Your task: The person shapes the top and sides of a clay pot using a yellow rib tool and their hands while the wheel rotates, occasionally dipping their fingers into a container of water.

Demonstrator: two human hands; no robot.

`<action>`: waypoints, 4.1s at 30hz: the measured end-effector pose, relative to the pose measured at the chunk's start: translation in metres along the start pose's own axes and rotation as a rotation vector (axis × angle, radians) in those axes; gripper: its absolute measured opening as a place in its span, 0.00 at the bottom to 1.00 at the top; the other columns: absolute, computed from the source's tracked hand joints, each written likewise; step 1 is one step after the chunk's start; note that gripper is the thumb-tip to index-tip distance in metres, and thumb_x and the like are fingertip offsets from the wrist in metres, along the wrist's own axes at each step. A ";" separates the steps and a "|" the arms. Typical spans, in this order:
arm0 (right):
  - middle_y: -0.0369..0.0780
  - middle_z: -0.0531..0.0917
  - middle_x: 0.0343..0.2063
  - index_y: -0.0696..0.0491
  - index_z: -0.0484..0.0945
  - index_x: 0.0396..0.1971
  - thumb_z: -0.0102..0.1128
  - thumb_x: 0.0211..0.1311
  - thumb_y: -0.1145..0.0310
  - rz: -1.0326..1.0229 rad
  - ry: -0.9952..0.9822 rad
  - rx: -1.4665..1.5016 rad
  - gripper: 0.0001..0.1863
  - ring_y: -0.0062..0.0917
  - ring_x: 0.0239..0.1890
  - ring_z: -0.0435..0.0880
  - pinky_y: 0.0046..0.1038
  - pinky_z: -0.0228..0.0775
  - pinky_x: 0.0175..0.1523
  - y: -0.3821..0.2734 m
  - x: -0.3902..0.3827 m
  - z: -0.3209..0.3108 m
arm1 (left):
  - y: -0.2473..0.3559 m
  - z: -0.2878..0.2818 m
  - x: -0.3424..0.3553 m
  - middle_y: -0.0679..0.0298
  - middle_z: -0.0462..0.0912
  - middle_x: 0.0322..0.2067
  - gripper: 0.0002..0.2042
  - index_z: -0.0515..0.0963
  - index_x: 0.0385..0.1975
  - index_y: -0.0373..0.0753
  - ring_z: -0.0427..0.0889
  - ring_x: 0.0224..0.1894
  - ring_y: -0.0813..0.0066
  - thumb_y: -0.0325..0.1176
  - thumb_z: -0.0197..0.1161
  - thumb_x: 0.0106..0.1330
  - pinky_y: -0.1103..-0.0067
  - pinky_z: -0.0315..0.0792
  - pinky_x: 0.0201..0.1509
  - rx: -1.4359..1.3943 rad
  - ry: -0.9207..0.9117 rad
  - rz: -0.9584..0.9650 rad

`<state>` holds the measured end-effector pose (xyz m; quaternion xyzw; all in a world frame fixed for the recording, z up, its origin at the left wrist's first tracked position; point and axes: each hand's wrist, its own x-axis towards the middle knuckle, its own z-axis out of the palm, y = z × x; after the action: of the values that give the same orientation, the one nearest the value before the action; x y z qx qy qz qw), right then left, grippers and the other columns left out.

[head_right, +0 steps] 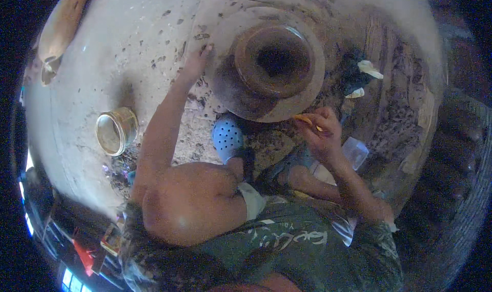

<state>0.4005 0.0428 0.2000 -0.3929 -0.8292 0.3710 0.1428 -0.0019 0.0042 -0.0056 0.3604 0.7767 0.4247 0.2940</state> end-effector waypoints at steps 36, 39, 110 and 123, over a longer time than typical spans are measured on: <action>0.41 0.88 0.46 0.56 0.80 0.57 0.59 0.73 0.44 0.492 0.347 1.016 0.29 0.29 0.44 0.86 0.33 0.78 0.53 0.144 0.199 0.036 | 0.074 0.039 -0.045 0.50 0.68 0.70 0.48 0.66 0.70 0.34 0.65 0.73 0.48 0.47 0.82 0.48 0.55 0.56 0.79 0.259 -0.259 0.477; 0.41 0.87 0.47 0.56 0.79 0.59 0.59 0.74 0.46 0.640 0.240 1.112 0.28 0.29 0.46 0.86 0.33 0.78 0.54 0.155 0.217 0.063 | 0.039 0.055 -0.024 0.54 0.68 0.71 0.43 0.66 0.71 0.41 0.65 0.73 0.51 0.48 0.76 0.55 0.53 0.54 0.79 -0.186 -0.440 0.326; 0.53 0.87 0.43 0.51 0.86 0.47 0.59 0.60 0.68 0.927 0.035 -0.575 0.16 0.50 0.47 0.87 0.50 0.77 0.53 0.352 -0.235 -0.099 | 0.118 0.051 -0.171 0.45 0.68 0.72 0.44 0.62 0.76 0.42 0.65 0.73 0.44 0.60 0.66 0.64 0.44 0.51 0.77 1.063 -0.652 0.210; 0.49 0.89 0.43 0.51 0.89 0.42 0.55 0.64 0.67 1.187 -0.122 -0.623 0.14 0.48 0.47 0.88 0.49 0.79 0.53 0.386 -0.202 -0.063 | 0.074 0.028 -0.153 0.39 0.63 0.72 0.48 0.57 0.76 0.32 0.64 0.74 0.43 0.57 0.69 0.64 0.46 0.50 0.78 1.022 -0.560 0.350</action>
<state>0.7760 0.0817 -0.0271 -0.7834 -0.5474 0.1514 -0.2524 0.1294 -0.0793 0.0687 0.6762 0.7047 -0.0707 0.2029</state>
